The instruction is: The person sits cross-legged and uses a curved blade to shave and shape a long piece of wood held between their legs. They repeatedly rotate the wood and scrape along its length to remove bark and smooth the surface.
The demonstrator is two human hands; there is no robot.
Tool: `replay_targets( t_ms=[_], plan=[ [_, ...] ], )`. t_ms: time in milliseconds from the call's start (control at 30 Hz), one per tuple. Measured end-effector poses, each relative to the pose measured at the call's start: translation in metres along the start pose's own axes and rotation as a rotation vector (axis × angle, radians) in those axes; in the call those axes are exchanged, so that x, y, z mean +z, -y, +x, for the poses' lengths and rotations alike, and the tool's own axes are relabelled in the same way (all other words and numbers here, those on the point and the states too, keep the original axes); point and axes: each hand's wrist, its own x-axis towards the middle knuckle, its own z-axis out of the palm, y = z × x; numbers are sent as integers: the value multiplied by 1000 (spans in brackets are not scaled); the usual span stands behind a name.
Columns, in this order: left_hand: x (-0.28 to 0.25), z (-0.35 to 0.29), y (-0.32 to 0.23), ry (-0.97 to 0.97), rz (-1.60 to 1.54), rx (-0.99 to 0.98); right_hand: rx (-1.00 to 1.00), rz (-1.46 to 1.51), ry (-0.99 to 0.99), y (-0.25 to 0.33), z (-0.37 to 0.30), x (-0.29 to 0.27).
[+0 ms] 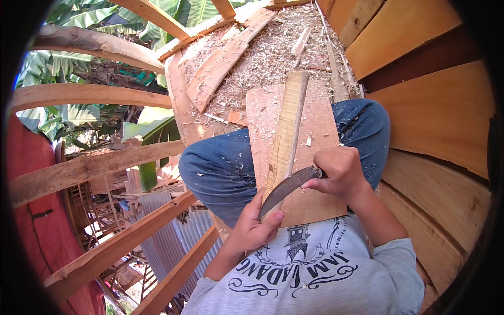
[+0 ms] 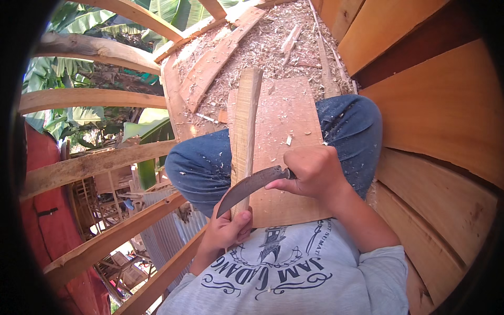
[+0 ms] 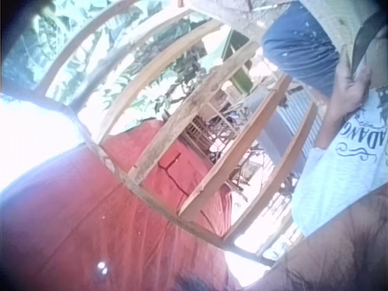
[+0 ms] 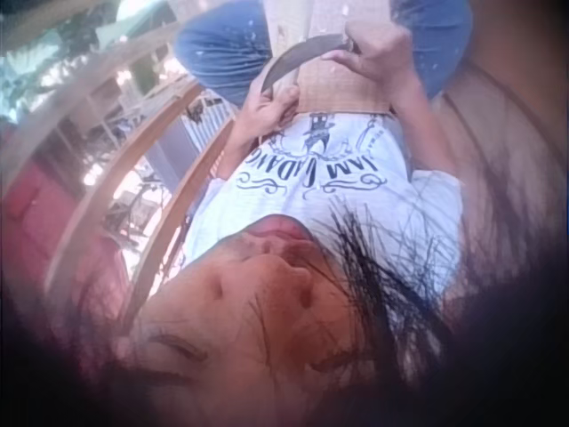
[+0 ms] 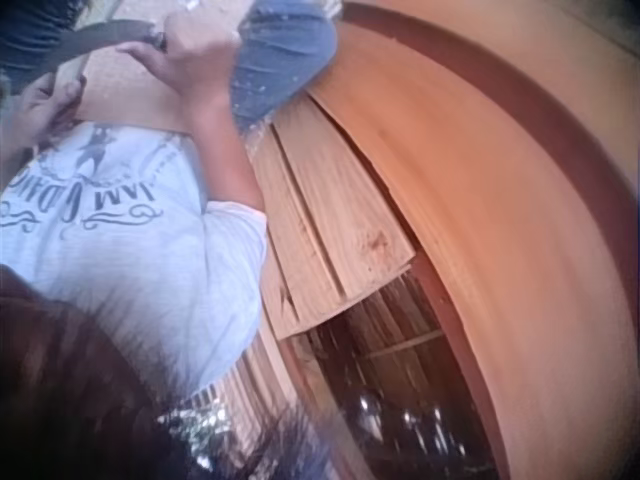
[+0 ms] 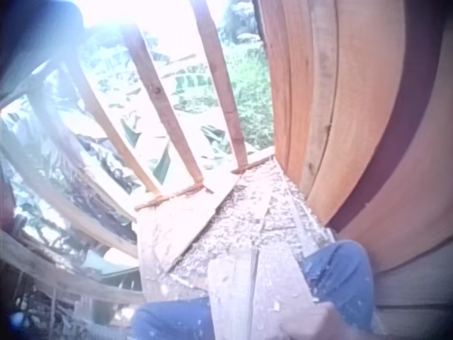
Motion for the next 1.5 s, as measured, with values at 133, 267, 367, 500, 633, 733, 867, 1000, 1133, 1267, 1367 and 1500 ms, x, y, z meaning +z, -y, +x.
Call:
replay_targets(
  t_ms=[133, 267, 367, 500, 633, 733, 867, 1000, 1133, 1267, 1367, 1500],
  plan=[
    [5, -1, 8, 29, 142, -2, 125, -177, -292, -36, 13, -8],
    [4, 1, 13, 53, 130, 10, 400, -94, -390, -68, 19, -26],
    [-2, -3, 1, 33, -59, -32, 345, -110, -266, -51, 16, -31],
    [-3, -3, -8, -6, -103, 20, 438, 132, -153, -15, -7, -10],
    [-9, 7, -9, -26, -119, 28, 451, 232, -119, -15, -9, -10],
    [-10, 8, -9, -10, -111, 33, 251, 91, -56, 2, -2, -6],
    [-2, 6, -8, -79, 88, 51, 106, -39, -69, -8, 10, 8],
    [3, 7, -10, -112, 262, 79, 33, -81, -198, -27, 21, 14],
    [3, 5, -8, -57, 304, 22, 391, 76, -361, -63, 36, 13],
    [1, 3, -5, 10, 237, 31, 635, 185, -393, -99, 35, -9],
    [-9, 11, -8, -20, -142, -55, 650, 306, -280, -80, 19, -10],
    [-11, 25, -8, 61, -145, -18, 622, 568, -23, -23, 1, 12]
  ],
)
